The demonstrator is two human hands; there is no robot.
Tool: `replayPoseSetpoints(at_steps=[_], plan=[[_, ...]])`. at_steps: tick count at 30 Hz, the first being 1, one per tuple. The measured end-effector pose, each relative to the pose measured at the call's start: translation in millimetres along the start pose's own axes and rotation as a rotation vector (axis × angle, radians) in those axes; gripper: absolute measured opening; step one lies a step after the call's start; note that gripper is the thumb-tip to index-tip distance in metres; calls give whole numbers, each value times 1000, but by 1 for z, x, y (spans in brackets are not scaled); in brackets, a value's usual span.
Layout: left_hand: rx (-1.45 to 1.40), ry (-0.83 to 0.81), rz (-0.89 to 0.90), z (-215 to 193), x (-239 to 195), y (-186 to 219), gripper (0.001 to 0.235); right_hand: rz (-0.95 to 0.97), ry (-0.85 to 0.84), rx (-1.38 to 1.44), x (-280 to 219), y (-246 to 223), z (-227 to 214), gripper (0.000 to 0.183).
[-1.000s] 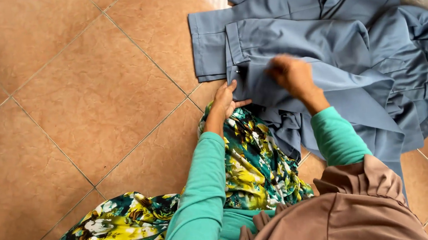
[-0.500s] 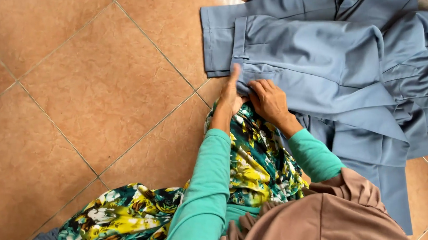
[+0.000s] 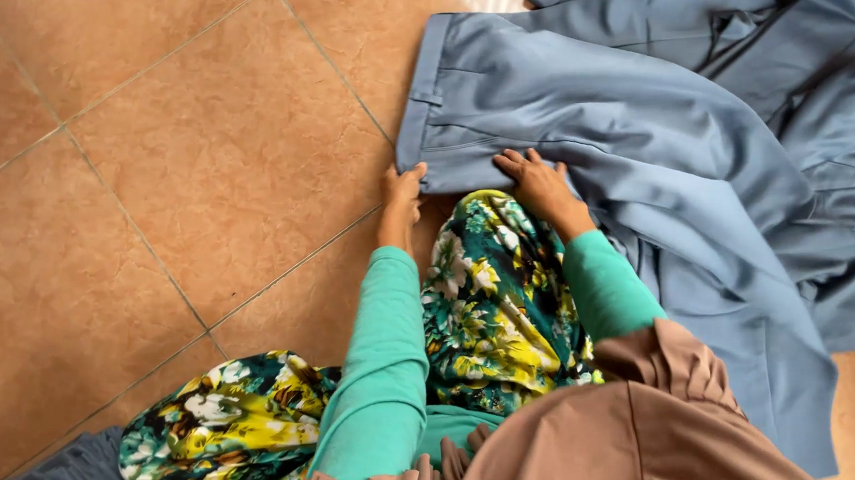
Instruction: The person sits on a tiled floor and folds several pairs of gray trousers by hand. They smooth the fabric, fold the legs, and stack the finished trousers into a pile.
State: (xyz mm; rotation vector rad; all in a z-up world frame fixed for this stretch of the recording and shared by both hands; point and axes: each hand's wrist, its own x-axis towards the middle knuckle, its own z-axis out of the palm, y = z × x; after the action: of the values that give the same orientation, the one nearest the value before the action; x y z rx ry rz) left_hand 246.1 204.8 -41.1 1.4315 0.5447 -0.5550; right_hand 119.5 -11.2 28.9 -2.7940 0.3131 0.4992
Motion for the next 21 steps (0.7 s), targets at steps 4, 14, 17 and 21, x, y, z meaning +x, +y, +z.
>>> replayPoseSetpoints(at_steps=[4, 14, 17, 21], plan=[[-80, 108, -14, -67, 5, 6, 79, -215, -41, 129, 67, -46, 14, 64], [-257, 440, 33, -252, -8, 30, 79, -364, -151, -126, 64, -245, 71, 68], [-304, 532, 58, -310, -2, 13, 78, -448, -132, -143, 51, -291, 93, 70], [-309, 707, 99, -401, 49, -36, 80, -551, -137, -116, 28, -333, 111, 72]])
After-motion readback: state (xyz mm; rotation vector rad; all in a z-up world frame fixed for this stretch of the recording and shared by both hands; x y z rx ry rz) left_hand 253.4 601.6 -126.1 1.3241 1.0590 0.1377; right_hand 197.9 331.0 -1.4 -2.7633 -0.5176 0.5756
